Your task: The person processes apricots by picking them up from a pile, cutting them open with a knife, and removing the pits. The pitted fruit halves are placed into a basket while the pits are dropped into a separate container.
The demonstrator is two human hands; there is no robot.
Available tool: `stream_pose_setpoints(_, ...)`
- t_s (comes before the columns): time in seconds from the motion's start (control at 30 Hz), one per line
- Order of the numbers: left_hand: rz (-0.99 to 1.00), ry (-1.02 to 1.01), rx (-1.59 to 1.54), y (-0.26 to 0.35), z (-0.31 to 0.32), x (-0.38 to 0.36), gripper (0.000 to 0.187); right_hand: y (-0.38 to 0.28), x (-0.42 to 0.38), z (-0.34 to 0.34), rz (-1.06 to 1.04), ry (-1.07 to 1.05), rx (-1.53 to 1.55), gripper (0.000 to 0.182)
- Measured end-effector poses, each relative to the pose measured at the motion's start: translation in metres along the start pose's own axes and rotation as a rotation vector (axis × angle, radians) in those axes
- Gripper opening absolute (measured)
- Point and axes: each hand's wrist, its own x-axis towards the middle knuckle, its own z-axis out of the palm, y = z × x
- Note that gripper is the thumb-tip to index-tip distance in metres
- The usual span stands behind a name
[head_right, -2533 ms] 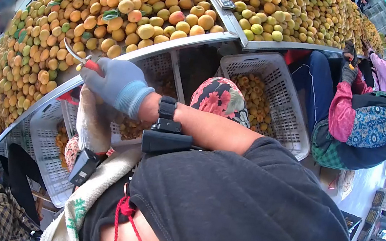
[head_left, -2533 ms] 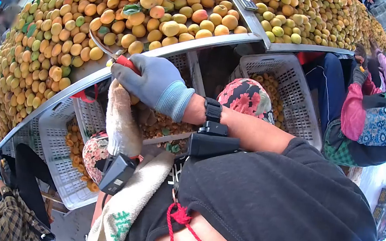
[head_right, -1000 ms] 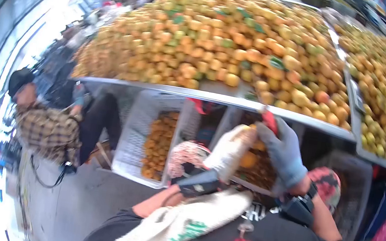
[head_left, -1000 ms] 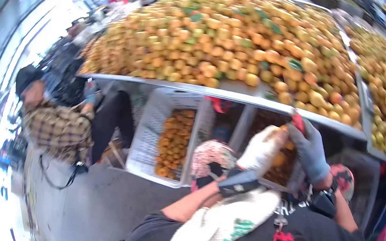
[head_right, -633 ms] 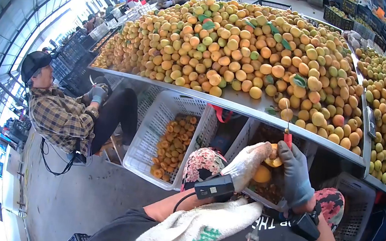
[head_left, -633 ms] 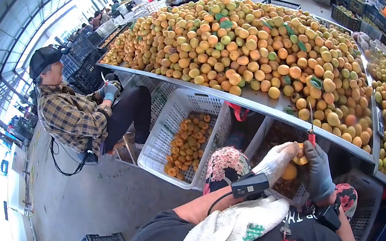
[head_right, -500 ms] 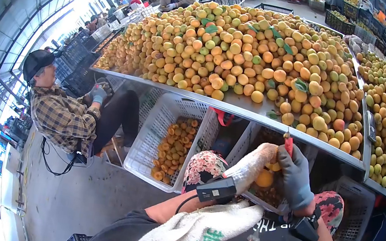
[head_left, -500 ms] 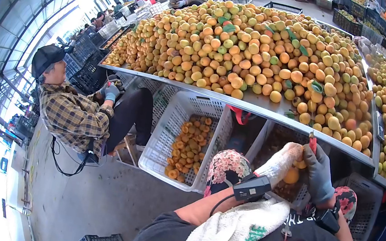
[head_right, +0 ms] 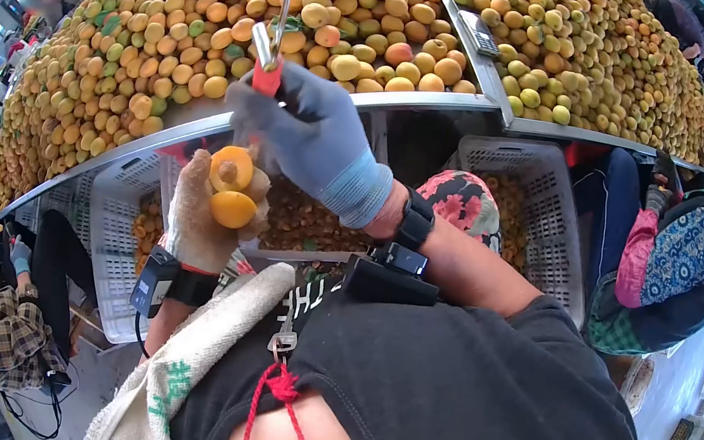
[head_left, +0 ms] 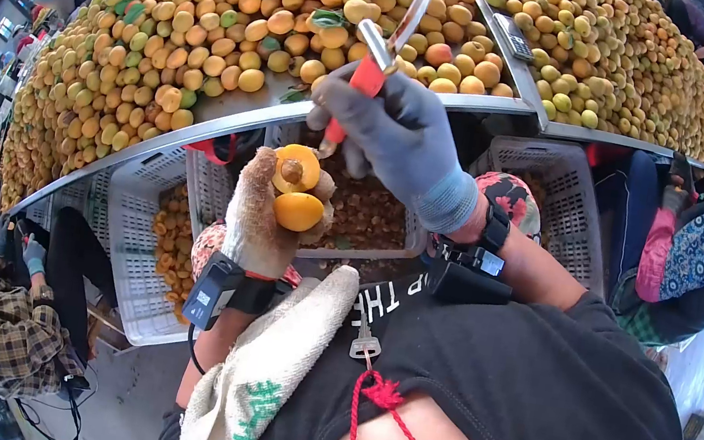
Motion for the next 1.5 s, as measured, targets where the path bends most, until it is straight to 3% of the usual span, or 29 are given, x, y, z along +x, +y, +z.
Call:
stream_pose_setpoints(0.13, 0.011, -0.035, -0.018, -0.006, 0.001, 0.001, 0.044, 0.003, -0.005, -0.005, 0.189, -0.072, -0.186, 0.023)
stream_pose_setpoints(0.2, 0.066, -0.038, 0.000, -0.005, 0.005, -0.002, 0.036, 0.004, -0.007, -0.003, 0.200, -0.046, -0.174, 0.023)
stream_pose_setpoints(0.37, 0.185, 0.020, 0.156, -0.012, 0.018, -0.001, 0.043, 0.018, -0.012, 0.002, 0.110, -0.039, -0.148, 0.024)
stream_pose_setpoints(0.43, 0.224, 0.069, 0.238, -0.012, 0.018, 0.000, 0.050, 0.012, -0.013, 0.003, 0.157, -0.031, -0.086, 0.023)
stream_pose_setpoints(0.5, 0.173, -0.082, 0.200, -0.011, 0.012, -0.002, 0.052, 0.010, -0.012, -0.004, 0.210, -0.097, 0.092, 0.021)
stream_pose_setpoints(0.53, 0.146, -0.044, 0.201, -0.012, 0.013, -0.003, 0.055, 0.009, -0.011, -0.009, 0.333, -0.129, 0.117, 0.026)
stream_pose_setpoints(0.63, 0.078, -0.208, 0.146, -0.007, 0.013, -0.010, 0.056, 0.010, -0.010, -0.015, 0.279, -0.202, 0.180, 0.031)
stream_pose_setpoints(0.7, 0.085, -0.218, 0.133, -0.006, 0.010, -0.006, 0.055, 0.030, -0.012, -0.016, 0.260, -0.176, 0.261, 0.031)
stream_pose_setpoints(0.77, 0.068, -0.274, 0.043, -0.012, 0.007, 0.002, 0.053, 0.042, -0.011, -0.018, 0.443, -0.058, 0.520, 0.027)
stream_pose_setpoints(0.83, 0.080, -0.147, 0.056, -0.018, 0.014, 0.009, 0.044, 0.056, -0.009, -0.022, 0.477, -0.015, 0.523, 0.027)
stream_pose_setpoints(0.9, 0.260, -0.059, 0.321, -0.025, 0.008, 0.029, 0.033, 0.064, -0.010, -0.022, 0.620, 0.274, 0.420, 0.030)
stream_pose_setpoints(0.93, 0.378, -0.022, 0.520, -0.024, 0.014, 0.028, 0.033, 0.066, -0.010, -0.021, 0.664, 0.321, 0.558, 0.031)
stream_pose_setpoints(0.97, 0.433, -0.012, 0.615, -0.027, 0.008, 0.036, 0.033, 0.066, -0.009, -0.021, 0.660, 0.318, 0.562, 0.031)
stream_pose_setpoints(1.03, 0.521, 0.056, 1.112, -0.013, 0.013, 0.032, 0.028, 0.065, -0.008, -0.023, 0.671, 0.411, 0.471, 0.033)
stream_pose_setpoints(1.1, 0.558, 0.080, 1.263, -0.004, 0.006, 0.039, 0.022, 0.063, -0.008, -0.026, 0.635, 0.388, 0.373, 0.031)
stream_pose_setpoints(1.17, 0.608, 0.181, 1.192, 0.006, -0.008, 0.041, 0.012, 0.063, -0.007, -0.032, 0.525, 0.345, 0.086, 0.035)
stream_pose_setpoints(1.23, 0.686, 0.303, 1.291, 0.027, -0.036, 0.034, 0.009, 0.057, -0.005, -0.035, 0.536, 0.317, 0.043, 0.035)
stream_pose_setpoints(1.3, 0.723, 0.422, 1.318, 0.051, -0.084, 0.026, 0.012, 0.059, -0.004, -0.039, 0.612, 0.243, -0.056, 0.029)
stream_pose_setpoints(1.37, 0.487, 0.654, 1.552, 0.089, -0.136, 0.003, 0.025, 0.069, -0.008, -0.045, 0.608, 0.244, -0.015, 0.022)
stream_pose_setpoints(1.43, 0.379, 0.917, 1.898, 0.124, -0.214, -0.012, 0.043, 0.080, -0.009, -0.045, 0.592, 0.151, -0.065, 0.018)
stream_pose_setpoints(1.5, 0.412, 1.172, 1.949, 0.139, -0.200, -0.012, 0.055, 0.094, -0.010, -0.046, 0.570, 0.092, -0.035, 0.016)
